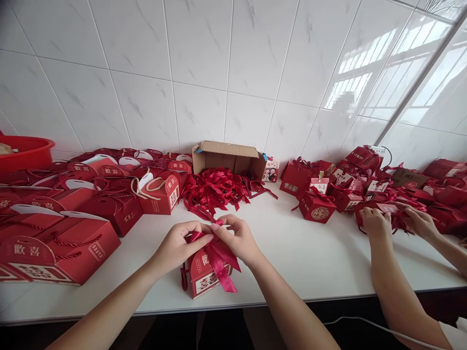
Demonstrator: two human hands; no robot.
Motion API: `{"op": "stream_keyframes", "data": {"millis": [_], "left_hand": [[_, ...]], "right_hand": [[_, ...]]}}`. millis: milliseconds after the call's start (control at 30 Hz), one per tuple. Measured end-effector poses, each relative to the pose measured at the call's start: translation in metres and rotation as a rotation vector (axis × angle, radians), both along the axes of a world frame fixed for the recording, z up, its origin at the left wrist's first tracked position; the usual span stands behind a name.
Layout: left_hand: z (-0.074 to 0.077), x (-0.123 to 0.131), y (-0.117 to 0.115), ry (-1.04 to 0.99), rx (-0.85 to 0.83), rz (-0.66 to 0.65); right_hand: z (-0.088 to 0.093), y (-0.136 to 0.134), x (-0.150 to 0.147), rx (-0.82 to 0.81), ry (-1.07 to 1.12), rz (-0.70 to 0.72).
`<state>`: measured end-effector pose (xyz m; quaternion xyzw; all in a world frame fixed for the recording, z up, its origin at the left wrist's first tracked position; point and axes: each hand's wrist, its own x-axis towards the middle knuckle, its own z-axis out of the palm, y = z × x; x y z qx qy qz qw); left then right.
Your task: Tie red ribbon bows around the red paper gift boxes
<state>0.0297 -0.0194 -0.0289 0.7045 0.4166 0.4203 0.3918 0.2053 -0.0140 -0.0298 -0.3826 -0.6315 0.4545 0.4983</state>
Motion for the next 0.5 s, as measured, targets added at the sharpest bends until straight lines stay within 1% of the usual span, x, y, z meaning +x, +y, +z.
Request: {"op": "stream_keyframes", "data": {"millis": [67, 167, 367, 500], "left_hand": [[0.0, 0.0, 0.0, 0.031, 0.005, 0.013], [0.0, 0.0, 0.001, 0.056, 0.017, 0.006], [-0.003, 0.004, -0.002, 0.0, 0.02, 0.025], [-0.007, 0.006, -0.004, -0.022, 0.001, 0.05]], "right_hand": [[0.0, 0.002, -0.003, 0.003, -0.009, -0.019], [-0.003, 0.004, -0.005, -0.006, 0.035, -0.039], [-0.014, 0.005, -0.007, 0.036, 0.036, -0.147], [-0.018, 0.004, -0.007, -0.005, 0.052, -0.181]]}}
